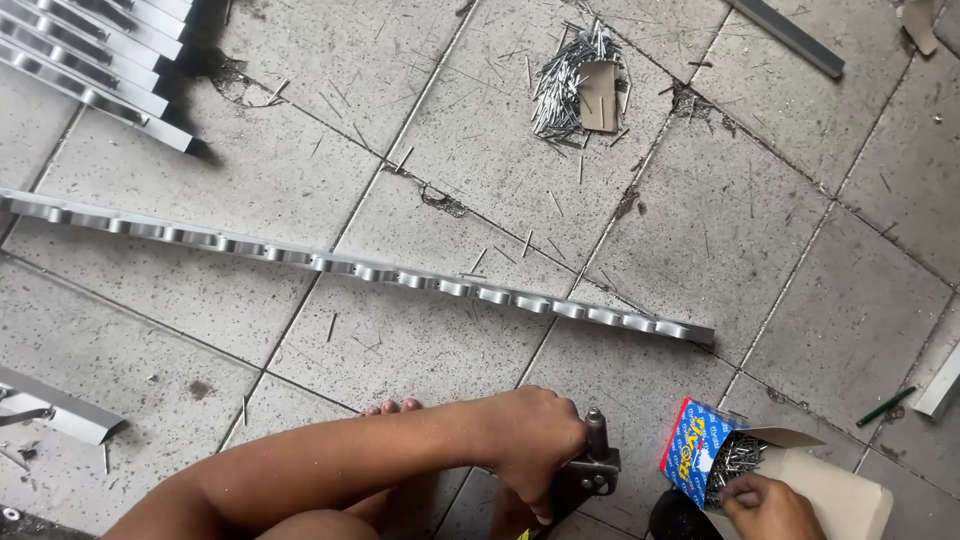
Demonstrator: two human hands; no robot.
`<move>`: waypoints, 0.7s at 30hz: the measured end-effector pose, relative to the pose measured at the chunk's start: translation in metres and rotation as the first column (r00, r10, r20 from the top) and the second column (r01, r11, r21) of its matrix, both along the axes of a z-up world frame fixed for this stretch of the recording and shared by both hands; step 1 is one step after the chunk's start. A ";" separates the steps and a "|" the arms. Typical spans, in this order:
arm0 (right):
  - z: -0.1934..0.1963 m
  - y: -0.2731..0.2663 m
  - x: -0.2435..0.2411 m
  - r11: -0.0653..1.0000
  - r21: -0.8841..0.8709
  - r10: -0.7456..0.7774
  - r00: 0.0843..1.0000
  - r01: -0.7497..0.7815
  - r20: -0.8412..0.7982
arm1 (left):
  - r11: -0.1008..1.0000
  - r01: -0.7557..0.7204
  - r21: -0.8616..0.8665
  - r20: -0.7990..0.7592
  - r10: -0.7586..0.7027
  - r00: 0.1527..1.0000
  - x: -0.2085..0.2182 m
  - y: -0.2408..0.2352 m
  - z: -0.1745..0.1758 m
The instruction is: Using a manual hand riveter to attach small metal components to a long aluminum strip while sitting on the floor.
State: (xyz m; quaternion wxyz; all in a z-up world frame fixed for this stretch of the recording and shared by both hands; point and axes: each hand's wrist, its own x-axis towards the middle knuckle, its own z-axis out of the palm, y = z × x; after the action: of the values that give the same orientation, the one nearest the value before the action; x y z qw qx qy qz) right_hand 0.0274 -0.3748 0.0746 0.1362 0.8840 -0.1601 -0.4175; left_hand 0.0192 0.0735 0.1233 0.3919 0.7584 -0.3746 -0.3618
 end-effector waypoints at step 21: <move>0.083 0.153 0.016 0.712 0.583 0.259 0.918 -0.392 0.301 | 1.000 0.012 0.005 0.131 -0.013 0.991 -0.016 -0.029 -0.009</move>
State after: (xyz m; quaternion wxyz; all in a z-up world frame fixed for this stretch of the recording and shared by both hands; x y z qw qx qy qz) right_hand 0.0437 -0.2217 0.1576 -0.1134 0.9286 0.1360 -0.3262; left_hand 0.0028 0.0447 0.1143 0.3625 0.7790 -0.4036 -0.3145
